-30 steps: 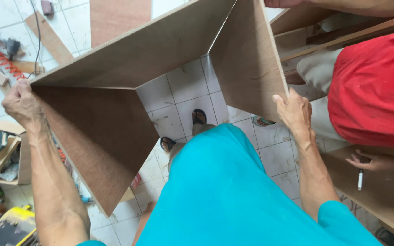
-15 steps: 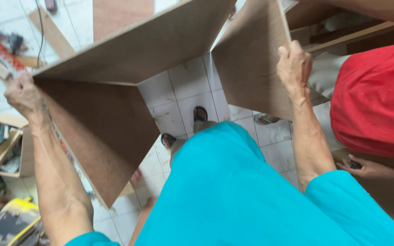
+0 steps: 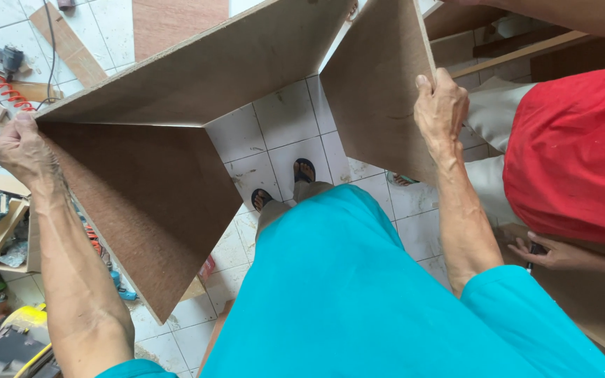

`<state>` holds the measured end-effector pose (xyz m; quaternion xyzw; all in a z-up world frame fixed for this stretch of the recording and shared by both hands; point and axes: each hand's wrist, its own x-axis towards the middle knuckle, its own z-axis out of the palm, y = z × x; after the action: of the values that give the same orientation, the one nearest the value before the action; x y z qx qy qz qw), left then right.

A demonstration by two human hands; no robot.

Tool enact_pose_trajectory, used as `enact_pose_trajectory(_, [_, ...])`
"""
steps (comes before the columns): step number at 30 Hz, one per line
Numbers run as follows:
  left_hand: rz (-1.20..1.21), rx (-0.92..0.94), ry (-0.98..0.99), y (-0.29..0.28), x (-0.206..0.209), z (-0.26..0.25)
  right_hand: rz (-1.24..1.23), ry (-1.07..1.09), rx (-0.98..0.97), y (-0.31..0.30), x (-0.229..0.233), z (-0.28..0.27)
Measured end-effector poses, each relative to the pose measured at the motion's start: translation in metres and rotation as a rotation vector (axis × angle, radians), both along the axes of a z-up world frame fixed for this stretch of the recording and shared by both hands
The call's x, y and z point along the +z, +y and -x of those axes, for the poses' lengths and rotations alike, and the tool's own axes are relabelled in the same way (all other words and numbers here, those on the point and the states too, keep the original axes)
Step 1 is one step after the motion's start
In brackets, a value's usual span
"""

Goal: The person sands a rectangular wooden board on a green workbench using a sanding block, then lifts the board and places it into a wooden cabinet frame. The person continues sanding the board while it rests on the workbench before moving it to the cabinet.

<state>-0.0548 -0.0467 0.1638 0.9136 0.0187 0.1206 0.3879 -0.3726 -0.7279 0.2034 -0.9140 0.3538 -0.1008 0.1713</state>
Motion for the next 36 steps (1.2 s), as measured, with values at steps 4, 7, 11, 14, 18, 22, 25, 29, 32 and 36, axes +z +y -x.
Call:
enact_pose_trajectory(4, [0.005,-0.02,-0.015,-0.003,0.006,-0.001,-0.02,-0.014,0.009,0.01,-0.002,-0.015])
enact_pose_trajectory(7, [0.012,-0.019,-0.016,-0.005,0.007,0.002,-0.003,-0.017,0.003,0.016,-0.005,-0.017])
enact_pose_trajectory(11, [-0.037,-0.008,-0.004,-0.004,0.009,0.003,0.003,-0.05,-0.001,0.02,-0.004,-0.019])
enact_pose_trajectory(14, [-0.019,0.011,-0.004,-0.007,0.008,0.003,-0.086,0.082,0.033,0.019,0.02,-0.023])
enact_pose_trajectory(18, [0.005,0.012,-0.016,-0.001,-0.004,-0.001,-0.025,0.213,0.134,-0.002,0.017,-0.044])
enact_pose_trajectory(22, [-0.061,0.041,0.025,-0.007,0.009,0.002,-0.062,-0.001,0.107,0.003,0.005,-0.061])
enact_pose_trajectory(25, [-0.042,0.07,0.03,-0.016,0.017,0.004,-0.02,-0.022,0.128,0.003,0.001,-0.064])
enact_pose_trajectory(29, [-0.122,0.103,0.053,-0.014,0.015,0.004,0.032,-0.049,0.165,0.001,-0.009,-0.06])
enact_pose_trajectory(32, [-0.163,0.118,0.049,-0.012,0.013,0.003,0.032,-0.034,0.166,0.002,-0.007,-0.06])
enact_pose_trajectory(36, [-0.221,0.109,0.006,-0.012,0.01,0.0,0.038,-0.024,0.146,0.004,-0.008,-0.062])
